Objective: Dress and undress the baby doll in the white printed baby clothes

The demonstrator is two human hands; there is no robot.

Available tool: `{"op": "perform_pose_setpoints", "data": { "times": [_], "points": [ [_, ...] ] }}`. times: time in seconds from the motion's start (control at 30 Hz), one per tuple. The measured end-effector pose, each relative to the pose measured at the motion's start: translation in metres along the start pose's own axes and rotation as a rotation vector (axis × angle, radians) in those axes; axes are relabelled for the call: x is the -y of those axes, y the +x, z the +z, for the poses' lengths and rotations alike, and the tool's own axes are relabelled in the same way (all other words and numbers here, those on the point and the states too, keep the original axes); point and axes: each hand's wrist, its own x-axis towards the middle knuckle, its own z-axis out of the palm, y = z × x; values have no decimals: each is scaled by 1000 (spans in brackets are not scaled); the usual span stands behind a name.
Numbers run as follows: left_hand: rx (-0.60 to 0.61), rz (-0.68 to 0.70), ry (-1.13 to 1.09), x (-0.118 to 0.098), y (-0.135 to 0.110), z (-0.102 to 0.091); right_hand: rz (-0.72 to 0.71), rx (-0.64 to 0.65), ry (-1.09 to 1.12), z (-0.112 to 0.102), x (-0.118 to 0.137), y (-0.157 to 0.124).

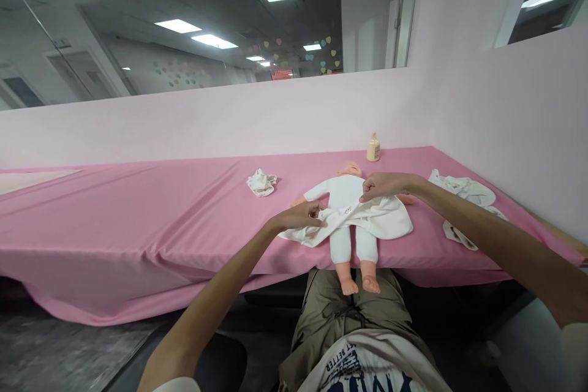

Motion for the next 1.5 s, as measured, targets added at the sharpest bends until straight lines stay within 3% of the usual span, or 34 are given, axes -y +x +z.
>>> {"op": "perform_pose_setpoints", "data": {
  "times": [0.17, 0.33, 0.43, 0.63, 0.83, 0.93, 1.07, 1.17, 1.23, 1.33, 1.43, 1.5],
  "points": [
    [-103, 113, -185, -2, -2, 1, -77, -93, 3, -8, -3, -5],
    [-429, 42, -180, -3, -17, -21, -70, -253, 15, -17, 0, -16],
    [-626, 45, -107, -11, -42, -48, -34, -370, 124, -26, 6, -28],
    [-781, -39, 219, -40, -104, -93, -168, -492, 425, -40, 30, -50],
    [-921, -71, 273, -58, -156, -108, -364, -527, 671, -41, 56, -54],
    [-1050, -114, 221, -55, -166, -112, -438, -560, 795, -38, 68, -40],
    [-1129, -220, 367, -24, -144, -128, -414, -529, 868, -32, 69, 13],
    [-1054, -335, 565, 21, -104, -138, -225, -576, 857, -21, 55, 66],
    [-949, -451, 702, 55, -73, -137, -60, -655, 734, -10, 43, 97],
    [-777, -649, 736, 99, -30, -119, 153, -686, 328, 13, 29, 127],
    [-678, -631, 742, 119, 2, -89, 253, -662, 81, 31, 20, 136],
    [-696, -530, 769, 116, 17, -66, 265, -692, -1, 36, 13, 133]
  ]
}}
